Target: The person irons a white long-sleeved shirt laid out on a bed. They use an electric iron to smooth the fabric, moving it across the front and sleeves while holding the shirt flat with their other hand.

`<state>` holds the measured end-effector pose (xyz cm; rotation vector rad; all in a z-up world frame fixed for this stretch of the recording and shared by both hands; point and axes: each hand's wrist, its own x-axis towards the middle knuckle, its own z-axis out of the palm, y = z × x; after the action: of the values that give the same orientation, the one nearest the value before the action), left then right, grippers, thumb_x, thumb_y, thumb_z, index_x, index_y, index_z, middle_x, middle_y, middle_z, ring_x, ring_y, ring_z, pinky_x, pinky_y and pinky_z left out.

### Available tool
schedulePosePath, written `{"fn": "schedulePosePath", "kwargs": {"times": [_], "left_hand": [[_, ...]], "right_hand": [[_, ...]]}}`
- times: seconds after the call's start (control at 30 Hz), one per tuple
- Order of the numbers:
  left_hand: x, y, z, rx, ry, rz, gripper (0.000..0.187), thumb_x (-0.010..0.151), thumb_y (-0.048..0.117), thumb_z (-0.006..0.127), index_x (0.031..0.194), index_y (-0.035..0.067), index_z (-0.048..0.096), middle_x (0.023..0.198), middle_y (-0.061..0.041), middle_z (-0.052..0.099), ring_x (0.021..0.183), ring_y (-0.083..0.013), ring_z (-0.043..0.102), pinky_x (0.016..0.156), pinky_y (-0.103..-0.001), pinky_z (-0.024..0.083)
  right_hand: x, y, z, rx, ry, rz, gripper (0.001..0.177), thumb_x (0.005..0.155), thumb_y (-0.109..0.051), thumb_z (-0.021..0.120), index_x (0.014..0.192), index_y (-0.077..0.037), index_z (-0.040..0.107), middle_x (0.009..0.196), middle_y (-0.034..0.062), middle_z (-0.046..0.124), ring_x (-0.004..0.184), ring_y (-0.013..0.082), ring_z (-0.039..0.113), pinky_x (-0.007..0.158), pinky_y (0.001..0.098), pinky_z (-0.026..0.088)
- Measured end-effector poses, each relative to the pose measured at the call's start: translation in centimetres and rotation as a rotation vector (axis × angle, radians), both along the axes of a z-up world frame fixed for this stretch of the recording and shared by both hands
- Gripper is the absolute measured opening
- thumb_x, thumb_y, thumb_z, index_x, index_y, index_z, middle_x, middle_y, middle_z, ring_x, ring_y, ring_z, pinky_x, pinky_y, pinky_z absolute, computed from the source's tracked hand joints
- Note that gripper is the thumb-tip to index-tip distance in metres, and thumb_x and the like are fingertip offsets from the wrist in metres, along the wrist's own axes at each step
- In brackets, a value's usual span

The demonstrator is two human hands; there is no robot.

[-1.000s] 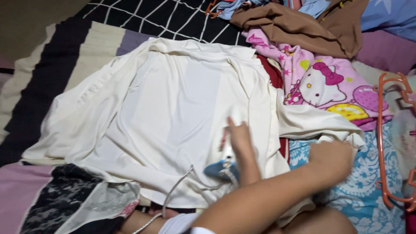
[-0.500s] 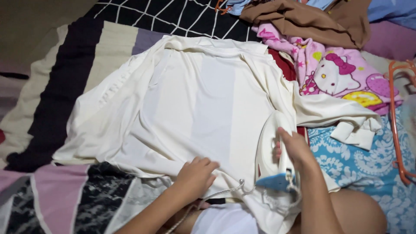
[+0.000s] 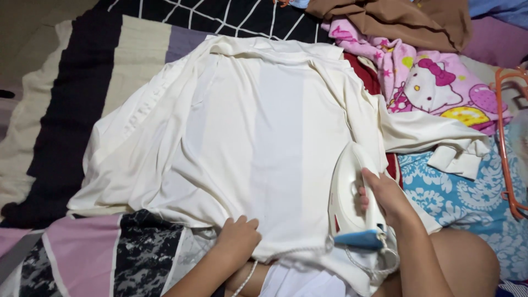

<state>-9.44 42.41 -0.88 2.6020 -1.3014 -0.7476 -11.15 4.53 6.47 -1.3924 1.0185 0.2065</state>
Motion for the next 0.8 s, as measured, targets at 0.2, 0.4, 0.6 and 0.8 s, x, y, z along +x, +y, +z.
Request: {"fn": "schedulePosePath", "kwargs": {"times": [0.2,0.4,0.6,0.8], "left_hand": [[2.0,-0.5,0.1,0.16,0.287,0.036,0.017,0.094,0.012,0.055,0.102,0.012,0.07,0.104,-0.01,0.071,0.106,-0.0326,0.065,0.087,-0.049,0.048],[3.1,-0.2,-0.5,0.067,0.386,0.111,0.028,0.089,0.007,0.056,0.113,0.016,0.067,0.107,-0.009,0.072,0.105,-0.03,0.067,0.085,-0.044,0.052],[4.1,-0.4,-0.8,0.12,0.489,0.063,0.03,0.082,0.013,0.07,0.113,0.014,0.068,0.109,-0.009,0.072,0.107,-0.0286,0.067,0.088,-0.04,0.054],[3.8,-0.6,-0.7,0.117,0.472,0.016,0.032,0.081,0.01,0.07,0.113,0.015,0.073,0.11,-0.011,0.073,0.106,-0.0294,0.069,0.087,-0.04,0.054]], "right_hand": [[4.4,-1.6,0.3,-0.038,-0.006,-0.033,0.029,0.102,-0.033,0.058,0.111,-0.006,0.052,0.072,0.0029,0.052,0.05,0.0139,0.047,0.045,0.032,0.044],[6.2,-1.6,0.6,-0.053,-0.001,-0.061,0.029,0.102,-0.035,0.058,0.11,-0.008,0.049,0.072,0.0021,0.052,0.051,0.0136,0.046,0.046,0.0315,0.044],[-0.2,1.4,1.5,-0.026,0.049,-0.038,0.025,0.101,-0.034,0.056,0.108,-0.009,0.054,0.069,0.0024,0.051,0.049,0.0133,0.046,0.044,0.0317,0.043],[3.6,-0.3,0.9,-0.045,0.039,0.069,0.032,0.103,-0.035,0.055,0.103,-0.003,0.055,0.069,0.0035,0.052,0.049,0.0149,0.047,0.044,0.0327,0.043]]}}
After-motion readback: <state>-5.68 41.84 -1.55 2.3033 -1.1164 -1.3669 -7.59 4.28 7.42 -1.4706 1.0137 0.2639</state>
